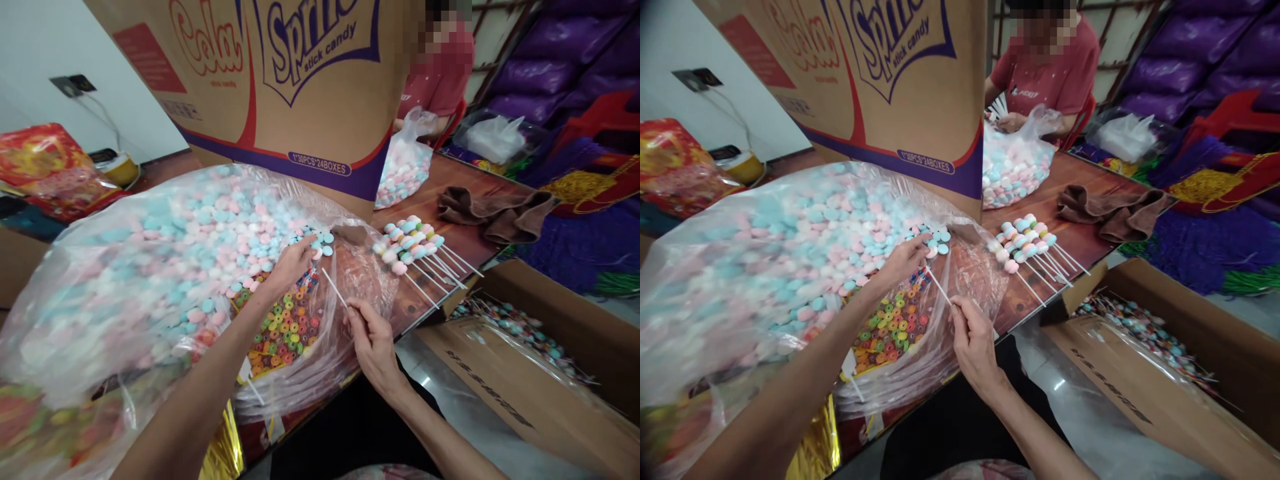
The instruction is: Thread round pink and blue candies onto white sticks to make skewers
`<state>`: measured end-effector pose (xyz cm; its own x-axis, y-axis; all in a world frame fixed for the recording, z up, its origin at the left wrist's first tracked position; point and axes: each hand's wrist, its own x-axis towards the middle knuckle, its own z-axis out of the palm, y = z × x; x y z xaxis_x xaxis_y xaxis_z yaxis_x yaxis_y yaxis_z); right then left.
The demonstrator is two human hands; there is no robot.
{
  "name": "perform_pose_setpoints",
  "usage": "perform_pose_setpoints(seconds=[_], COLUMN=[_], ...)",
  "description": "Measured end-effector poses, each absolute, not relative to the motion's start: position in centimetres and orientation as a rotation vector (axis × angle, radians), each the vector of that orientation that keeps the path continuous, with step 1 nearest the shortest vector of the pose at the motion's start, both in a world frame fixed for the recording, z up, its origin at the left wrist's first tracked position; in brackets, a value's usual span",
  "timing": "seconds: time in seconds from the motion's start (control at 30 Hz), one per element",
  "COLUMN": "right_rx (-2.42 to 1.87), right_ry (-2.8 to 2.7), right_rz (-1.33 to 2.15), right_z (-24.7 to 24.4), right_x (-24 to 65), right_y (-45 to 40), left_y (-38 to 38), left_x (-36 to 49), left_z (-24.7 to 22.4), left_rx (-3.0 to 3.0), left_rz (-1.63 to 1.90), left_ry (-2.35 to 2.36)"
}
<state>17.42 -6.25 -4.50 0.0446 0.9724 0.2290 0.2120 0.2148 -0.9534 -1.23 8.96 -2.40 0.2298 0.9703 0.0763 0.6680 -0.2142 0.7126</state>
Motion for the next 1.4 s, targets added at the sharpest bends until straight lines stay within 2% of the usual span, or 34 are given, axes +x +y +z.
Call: perform_pose_setpoints(seconds=[0.13, 0.3, 0.43, 0.7, 1.1, 1.2, 1.4], right_rx=[-1.237, -1.254, -1.249, -1.229, -1.215, -1.192, -1.118], right_ry=[-1.418, -1.410, -1.392, -1.387, -1.350, -1.370, -1.500], right_rz=[0.876, 0.893, 0.923, 0.919, 1.013, 1.106, 1.194], right_z=[-4.3, -4.1, -4.1, -4.0, -3.7, -3.6, -3.6], right_x=[17.4, 17.4, 17.4, 17.6, 17.4, 17.5, 17.7], right_y=[-6.3, -6.3, -6.3, -6.4, -6.3, -6.1, -6.3], left_y=[9.8, 8.2, 6.2, 3.5, 1.6, 0.8, -0.6], left_x=[-0.6, -0.2, 0.2, -1.1, -1.3, -1.2, -1.7], left_z=[-2.2, -2.6, -2.6, -2.8, -2.5, -1.9, -1.4], left_rx=[2.259, 2.471, 2.641, 2.494, 2.434, 2.202, 1.206], left_rz=[0.505, 0.555, 0.481, 0.744, 0.579, 0.730, 1.248], left_ry=[1.357, 1.510, 1.454, 1.449, 1.378, 1.400, 1.279])
